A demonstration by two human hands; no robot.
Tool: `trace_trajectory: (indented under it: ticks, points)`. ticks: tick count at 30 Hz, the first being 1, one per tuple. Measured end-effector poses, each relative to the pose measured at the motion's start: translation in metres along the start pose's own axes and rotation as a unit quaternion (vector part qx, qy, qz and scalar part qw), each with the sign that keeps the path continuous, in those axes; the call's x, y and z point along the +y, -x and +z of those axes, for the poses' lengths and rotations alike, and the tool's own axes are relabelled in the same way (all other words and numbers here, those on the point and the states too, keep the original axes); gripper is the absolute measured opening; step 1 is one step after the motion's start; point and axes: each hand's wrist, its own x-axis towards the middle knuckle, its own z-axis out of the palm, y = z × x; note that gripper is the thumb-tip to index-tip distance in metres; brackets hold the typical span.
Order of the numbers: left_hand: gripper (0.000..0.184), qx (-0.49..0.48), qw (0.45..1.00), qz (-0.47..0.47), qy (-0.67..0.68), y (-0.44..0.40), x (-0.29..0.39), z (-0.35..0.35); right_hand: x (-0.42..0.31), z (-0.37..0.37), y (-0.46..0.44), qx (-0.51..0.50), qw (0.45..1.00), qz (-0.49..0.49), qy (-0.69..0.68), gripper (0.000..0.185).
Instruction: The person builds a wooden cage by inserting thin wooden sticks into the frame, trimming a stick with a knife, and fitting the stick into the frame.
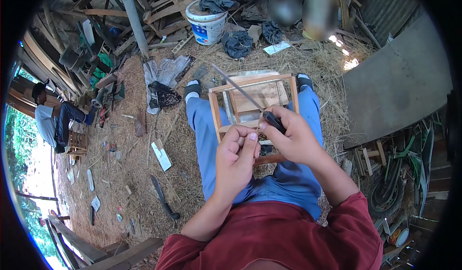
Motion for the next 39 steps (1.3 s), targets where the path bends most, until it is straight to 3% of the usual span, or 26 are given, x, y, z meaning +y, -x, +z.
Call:
trace_trajectory:
  ticks: [4,10,17,20,35,39]
  points:
    - [0.011,-0.006,0.999,0.014,0.041,0.005,0.001,0.002,-0.002,0.001,0.001,-0.013,0.997,-0.011,-0.081,0.009]
    - [0.011,0.001,0.997,0.046,0.067,0.006,0.009,0.001,-0.004,-0.005,0.002,0.004,0.999,-0.010,-0.038,0.008]
    - [0.013,0.002,0.998,0.022,0.052,0.003,0.015,-0.001,-0.014,-0.009,0.001,0.020,0.999,-0.023,-0.026,0.014]
    - [0.011,-0.014,0.998,0.014,0.055,0.004,0.014,-0.001,-0.019,-0.006,0.000,0.021,0.996,-0.011,-0.083,0.014]
    - [0.007,-0.018,0.998,0.018,0.051,0.001,0.009,0.003,-0.011,-0.004,-0.001,0.020,0.999,-0.008,-0.033,0.011]
    - [0.007,-0.025,0.998,0.024,0.058,0.000,0.010,0.002,-0.007,-0.004,-0.001,0.038,0.998,-0.051,0.026,0.009]
